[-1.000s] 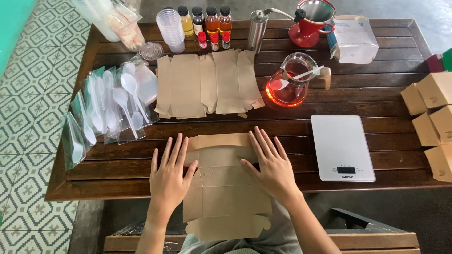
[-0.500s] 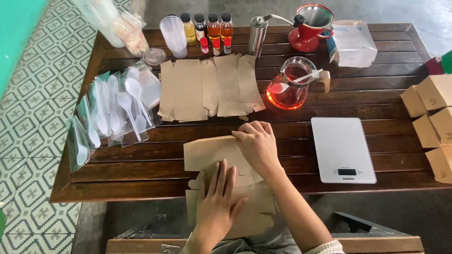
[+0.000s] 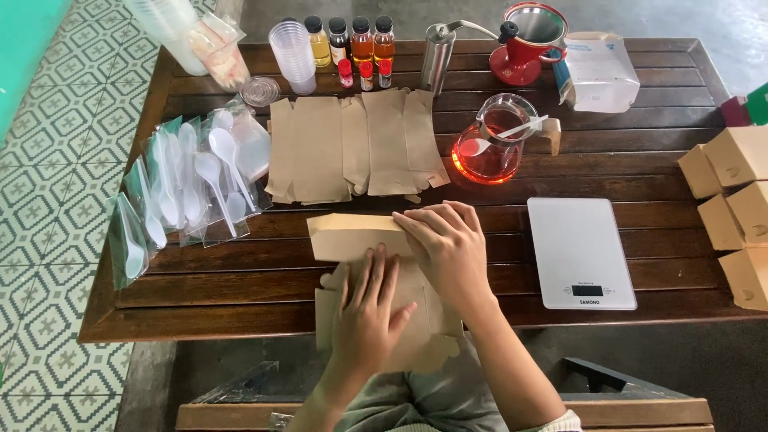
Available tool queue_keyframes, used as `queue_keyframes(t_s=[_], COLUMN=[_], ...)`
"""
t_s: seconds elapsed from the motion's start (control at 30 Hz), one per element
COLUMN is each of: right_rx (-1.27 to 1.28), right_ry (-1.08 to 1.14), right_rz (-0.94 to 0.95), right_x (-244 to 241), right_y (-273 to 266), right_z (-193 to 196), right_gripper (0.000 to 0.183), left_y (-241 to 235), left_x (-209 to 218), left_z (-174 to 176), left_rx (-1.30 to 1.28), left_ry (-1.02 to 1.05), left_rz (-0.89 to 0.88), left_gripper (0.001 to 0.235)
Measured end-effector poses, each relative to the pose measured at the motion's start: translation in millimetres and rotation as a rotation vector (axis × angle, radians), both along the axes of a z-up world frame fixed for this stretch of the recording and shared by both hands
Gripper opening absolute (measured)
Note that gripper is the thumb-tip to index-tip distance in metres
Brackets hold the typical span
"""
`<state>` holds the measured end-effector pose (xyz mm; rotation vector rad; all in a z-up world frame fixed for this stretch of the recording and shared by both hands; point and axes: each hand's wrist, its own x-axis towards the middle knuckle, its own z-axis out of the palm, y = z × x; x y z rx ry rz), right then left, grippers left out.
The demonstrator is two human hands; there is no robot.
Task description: The person assembles a flat cardboard box by folding and interlocking its tabs. They then move a digital scale, place a plastic cup on it, and pour a red liquid from a glass pitcher into the cup.
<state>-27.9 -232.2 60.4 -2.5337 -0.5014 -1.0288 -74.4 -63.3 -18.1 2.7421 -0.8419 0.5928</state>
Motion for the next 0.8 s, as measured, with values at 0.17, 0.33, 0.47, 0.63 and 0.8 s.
queue_keyframes(t_s=[0.17, 0.33, 0.47, 0.63, 0.8], right_rx=[0.007, 0.029, 0.093, 0.131, 0.108], right_ry=[0.014, 0.059, 0.144, 0.21, 0.304], right_rz=[0.03, 0.052, 0.124, 0.137, 0.158], right_x=[-11.9, -29.9, -48.7, -68.9, -83.1], right_y=[-4.8, -5.5, -1.8, 1.5, -2.2], right_z=[3.8, -0.3, 0.8, -15.0, -37.1], right_gripper=[0.016, 0.02, 0.019, 0.022, 0.029], left_y=[-0.2, -5.0, -5.9, 6.5, 30.3], left_x=[13.2, 9.2, 2.1, -6.0, -8.7], left_z=[-3.2, -23.4, -9.1, -3.3, 43.3], left_rx=[0.024, -0.05, -0.182, -0.214, -0.34], left_ry=[-0.031, 0.014, 0.088, 0.286, 1.015], left_rz=[0.044, 0.075, 0.054, -0.116, -0.753], left_gripper=[0.072, 0.07, 0.048, 0.039, 0.021])
